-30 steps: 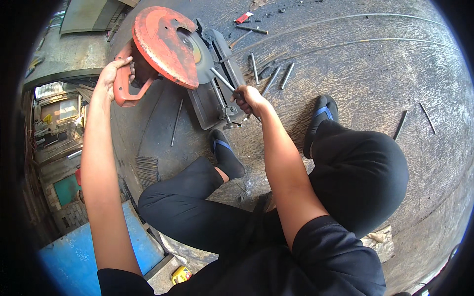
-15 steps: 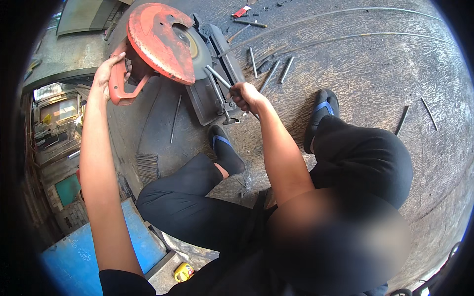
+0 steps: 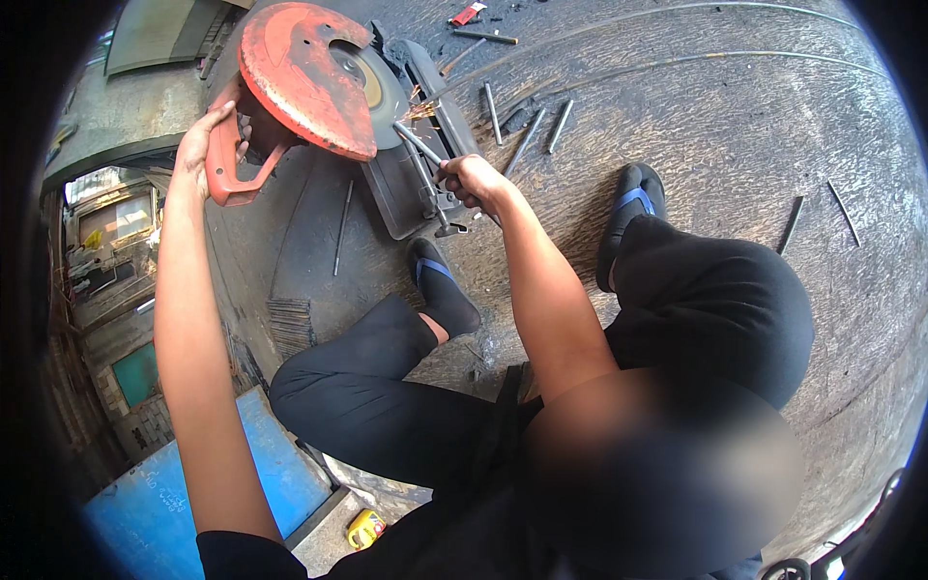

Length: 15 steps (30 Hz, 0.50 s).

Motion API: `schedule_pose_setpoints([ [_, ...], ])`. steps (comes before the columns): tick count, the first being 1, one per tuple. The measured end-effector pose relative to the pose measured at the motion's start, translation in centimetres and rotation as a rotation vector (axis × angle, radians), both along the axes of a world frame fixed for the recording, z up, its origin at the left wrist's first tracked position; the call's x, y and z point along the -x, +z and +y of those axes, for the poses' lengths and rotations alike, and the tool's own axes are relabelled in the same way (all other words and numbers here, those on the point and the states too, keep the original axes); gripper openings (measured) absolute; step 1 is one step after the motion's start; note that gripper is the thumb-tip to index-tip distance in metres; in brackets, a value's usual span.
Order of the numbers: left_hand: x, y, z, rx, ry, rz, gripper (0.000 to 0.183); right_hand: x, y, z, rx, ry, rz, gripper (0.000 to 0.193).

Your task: Cutting metal pipes into shorter lengths using a chop saw.

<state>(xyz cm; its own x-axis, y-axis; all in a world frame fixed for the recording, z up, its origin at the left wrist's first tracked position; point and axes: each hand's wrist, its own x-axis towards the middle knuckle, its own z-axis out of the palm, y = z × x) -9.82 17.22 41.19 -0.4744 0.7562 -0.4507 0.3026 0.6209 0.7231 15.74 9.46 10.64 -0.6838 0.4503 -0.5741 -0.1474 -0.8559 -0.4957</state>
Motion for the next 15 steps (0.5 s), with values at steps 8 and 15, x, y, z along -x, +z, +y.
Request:
schedule_pose_setpoints([
  [8,0.06,-0.1,0.12,0.017,-0.007,-0.003,0.032,-0.01,0.19,-0.17,-0.08,-0.042,-0.026,0.027],
  [15,-0.01,0.03,0.03,0.003,-0.016,0.002,0.031,0.25,0.28,-0.34,-0.134,-0.046,-0.054,0.027],
])
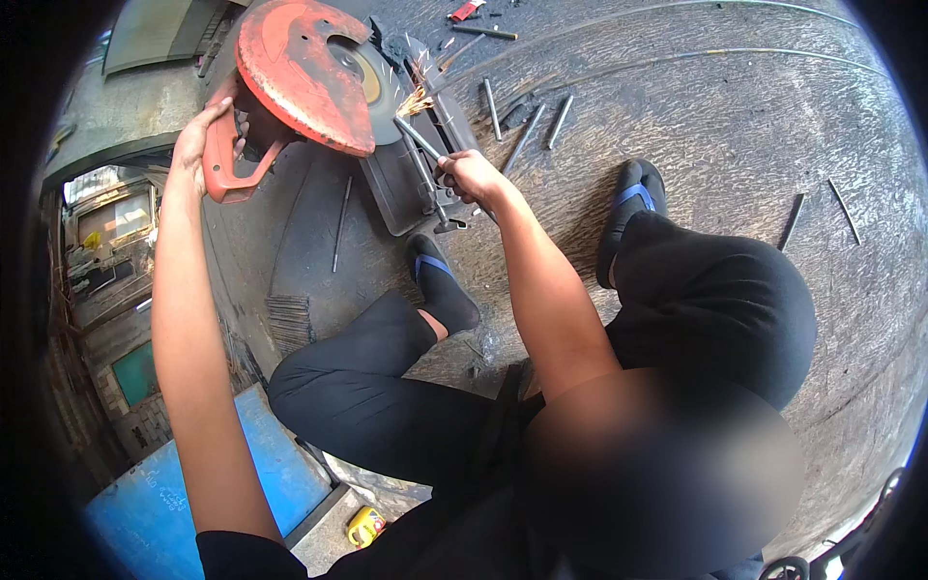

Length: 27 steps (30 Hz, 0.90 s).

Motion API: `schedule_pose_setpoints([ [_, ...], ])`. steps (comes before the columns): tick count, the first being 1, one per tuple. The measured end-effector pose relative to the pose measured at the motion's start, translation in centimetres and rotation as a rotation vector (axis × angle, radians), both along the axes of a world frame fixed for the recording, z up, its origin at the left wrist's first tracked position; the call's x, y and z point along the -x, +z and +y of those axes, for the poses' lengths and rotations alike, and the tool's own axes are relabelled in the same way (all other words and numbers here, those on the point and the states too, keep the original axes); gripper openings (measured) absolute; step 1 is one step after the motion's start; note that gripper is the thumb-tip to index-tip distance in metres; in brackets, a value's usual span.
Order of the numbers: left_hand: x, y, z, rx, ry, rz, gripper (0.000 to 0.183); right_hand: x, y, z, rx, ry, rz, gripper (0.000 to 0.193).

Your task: Cutting metal pipes into shorter lengths using a chop saw.

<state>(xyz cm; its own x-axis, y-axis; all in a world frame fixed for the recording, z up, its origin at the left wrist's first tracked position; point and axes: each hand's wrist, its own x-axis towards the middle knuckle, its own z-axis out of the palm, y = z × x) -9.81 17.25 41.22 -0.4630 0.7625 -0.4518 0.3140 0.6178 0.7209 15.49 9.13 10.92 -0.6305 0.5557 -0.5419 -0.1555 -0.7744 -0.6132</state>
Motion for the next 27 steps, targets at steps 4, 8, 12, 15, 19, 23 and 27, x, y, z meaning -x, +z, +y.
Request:
schedule_pose_setpoints([
  [4,0.1,-0.1,0.1,0.011,0.011,0.0,0.031,0.2,-0.4,0.0,-0.032,-0.005,-0.011,0.028],
  [8,0.2,-0.2,0.2,0.013,-0.007,0.006,0.031,0.7,-1.1,-0.1,-0.088,-0.01,-0.046,0.028],
  [12,0.3,-0.1,0.1,0.007,0.001,0.006,0.032,1.0,-0.8,-0.1,-0.123,0.007,-0.078,0.028],
  [15,0.3,0.1,0.1,0.007,0.001,0.012,0.032,1.1,-1.0,0.0,-0.166,0.011,-0.11,0.028],
  [19,-0.2,-0.2,0.2,0.005,-0.004,0.006,0.033,1.5,-1.7,-0.2,-0.476,-0.075,-0.412,0.03],
  [23,0.4,-0.2,0.2,0.001,-0.012,0.012,0.033,1.2,-0.5,-0.3,-0.583,-0.152,-0.532,0.03],
  [27,0.5,-0.1,0.8,0.069,-0.007,0.102,0.033,1.2,0.2,-0.5,-0.608,-0.203,-0.589,0.029],
])
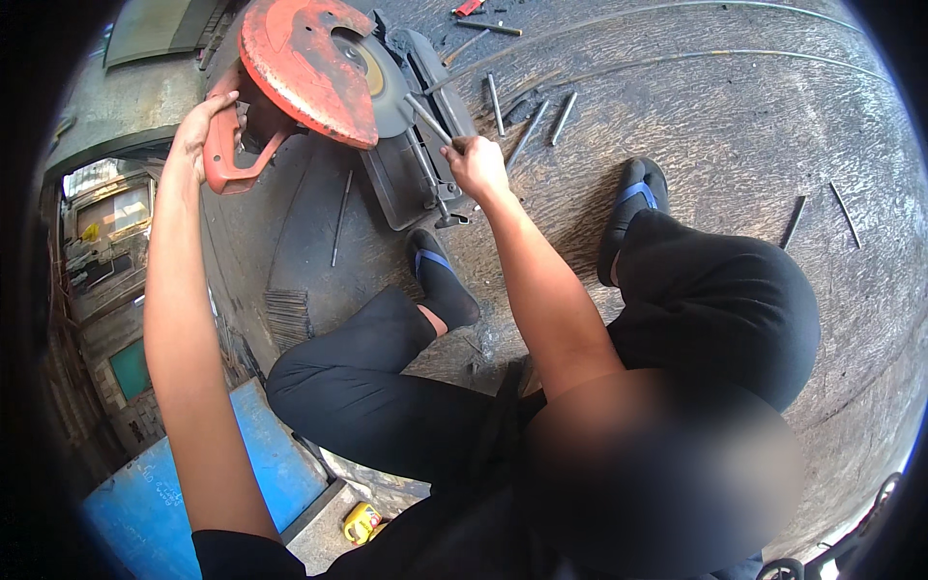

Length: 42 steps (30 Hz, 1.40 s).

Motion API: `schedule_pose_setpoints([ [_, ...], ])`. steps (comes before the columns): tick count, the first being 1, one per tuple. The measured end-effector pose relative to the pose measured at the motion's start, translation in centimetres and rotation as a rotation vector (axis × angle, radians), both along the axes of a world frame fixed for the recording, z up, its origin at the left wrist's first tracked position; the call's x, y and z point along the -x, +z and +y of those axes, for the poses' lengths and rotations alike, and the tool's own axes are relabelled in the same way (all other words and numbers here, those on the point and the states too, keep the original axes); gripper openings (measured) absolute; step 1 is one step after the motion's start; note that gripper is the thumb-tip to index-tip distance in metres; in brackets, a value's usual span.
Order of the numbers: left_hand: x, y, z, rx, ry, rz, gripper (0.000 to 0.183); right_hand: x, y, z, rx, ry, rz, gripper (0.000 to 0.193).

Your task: Cutting metal pipes into shorter lengths using a chop saw.

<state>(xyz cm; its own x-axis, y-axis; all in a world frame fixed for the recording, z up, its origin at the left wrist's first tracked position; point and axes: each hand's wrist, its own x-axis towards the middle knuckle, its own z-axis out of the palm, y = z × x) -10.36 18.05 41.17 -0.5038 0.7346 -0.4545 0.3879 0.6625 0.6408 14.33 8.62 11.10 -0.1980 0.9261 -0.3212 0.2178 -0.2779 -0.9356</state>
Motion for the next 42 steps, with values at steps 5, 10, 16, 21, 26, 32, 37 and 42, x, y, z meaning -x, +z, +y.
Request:
schedule_pose_setpoints([
  [5,-0.5,-0.3,-0.3,-0.022,-0.015,0.042,0.031,0.0,0.0,-0.1,-0.025,-0.04,-0.064,0.028],
  [10,-0.5,0.0,-0.5,-0.018,-0.008,-0.003,0.038,0.6,0.0,-0.3,-0.067,-0.024,-0.129,0.025],
  [16,-0.4,-0.1,-0.5,-0.021,-0.002,-0.023,0.04,0.7,-0.4,-0.3,-0.094,-0.029,-0.175,0.024],
  [21,-0.7,-0.2,-0.6,-0.047,-0.013,-0.015,0.033,0.6,-0.5,-0.1,-0.129,-0.037,-0.145,0.027],
  [26,-0.7,-0.2,-0.5,-0.051,-0.012,-0.013,0.034,0.2,-0.4,0.0,-0.134,0.006,-0.066,0.029],
  [32,-0.3,-0.2,-0.6,-0.043,-0.015,-0.003,0.037,-0.1,0.3,0.3,-0.078,0.079,-0.019,0.028],
  [37,-0.5,-0.2,-0.5,-0.049,-0.02,-0.003,0.038,-0.2,0.6,0.4,-0.056,0.098,0.006,0.029],
  [42,-0.4,-0.4,-0.4,-0.057,-0.02,-0.028,0.037,0.0,0.2,0.5,-0.057,0.085,0.026,0.03],
])
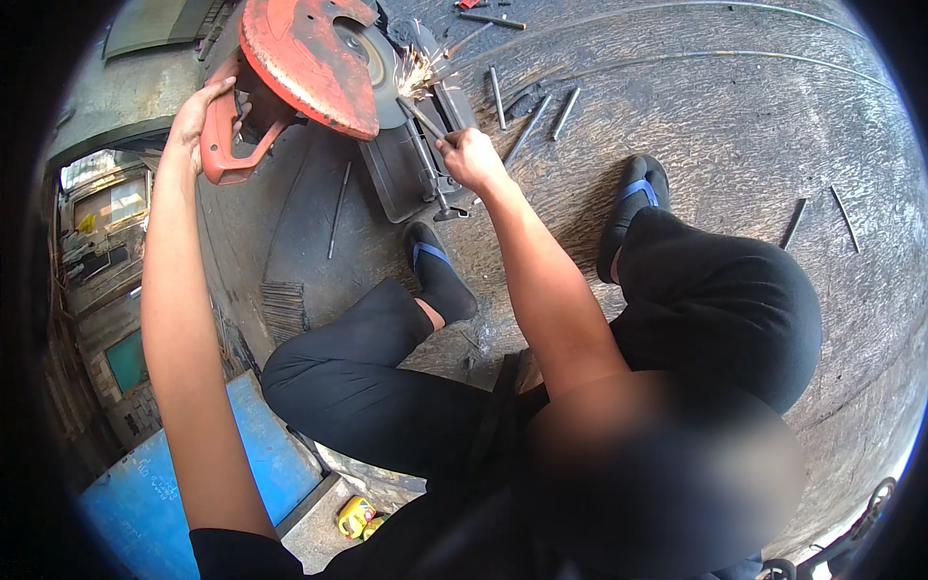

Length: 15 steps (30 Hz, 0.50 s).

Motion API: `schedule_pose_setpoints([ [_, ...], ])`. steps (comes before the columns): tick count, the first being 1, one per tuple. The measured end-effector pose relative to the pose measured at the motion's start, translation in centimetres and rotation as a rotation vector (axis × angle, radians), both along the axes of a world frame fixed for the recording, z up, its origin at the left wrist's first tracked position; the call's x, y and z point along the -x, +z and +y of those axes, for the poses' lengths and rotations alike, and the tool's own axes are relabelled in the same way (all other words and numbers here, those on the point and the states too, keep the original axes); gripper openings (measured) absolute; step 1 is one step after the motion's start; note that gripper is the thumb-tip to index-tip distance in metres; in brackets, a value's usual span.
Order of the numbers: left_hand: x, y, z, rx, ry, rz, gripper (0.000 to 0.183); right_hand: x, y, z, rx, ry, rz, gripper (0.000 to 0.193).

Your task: Cutting metal pipes into shorter lengths using a chop saw.

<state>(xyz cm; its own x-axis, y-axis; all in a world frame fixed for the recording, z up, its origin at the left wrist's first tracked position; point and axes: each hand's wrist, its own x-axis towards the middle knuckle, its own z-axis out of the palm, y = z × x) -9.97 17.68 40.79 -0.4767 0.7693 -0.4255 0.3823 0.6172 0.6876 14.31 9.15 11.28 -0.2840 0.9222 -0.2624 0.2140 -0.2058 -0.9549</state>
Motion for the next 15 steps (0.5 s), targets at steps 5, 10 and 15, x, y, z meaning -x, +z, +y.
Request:
schedule_pose_setpoints([
  [5,0.1,0.1,-0.1,-0.003,0.007,0.01,0.036,0.0,-0.7,0.8,0.117,0.135,-0.015,0.034],
  [10,0.1,-0.1,0.1,0.023,-0.001,0.017,0.038,-0.4,-1.9,0.8,0.308,0.057,0.232,0.035],
  [15,0.6,0.2,0.4,0.07,-0.022,0.094,0.037,-0.6,-0.1,1.0,0.489,0.046,0.427,0.032],
])
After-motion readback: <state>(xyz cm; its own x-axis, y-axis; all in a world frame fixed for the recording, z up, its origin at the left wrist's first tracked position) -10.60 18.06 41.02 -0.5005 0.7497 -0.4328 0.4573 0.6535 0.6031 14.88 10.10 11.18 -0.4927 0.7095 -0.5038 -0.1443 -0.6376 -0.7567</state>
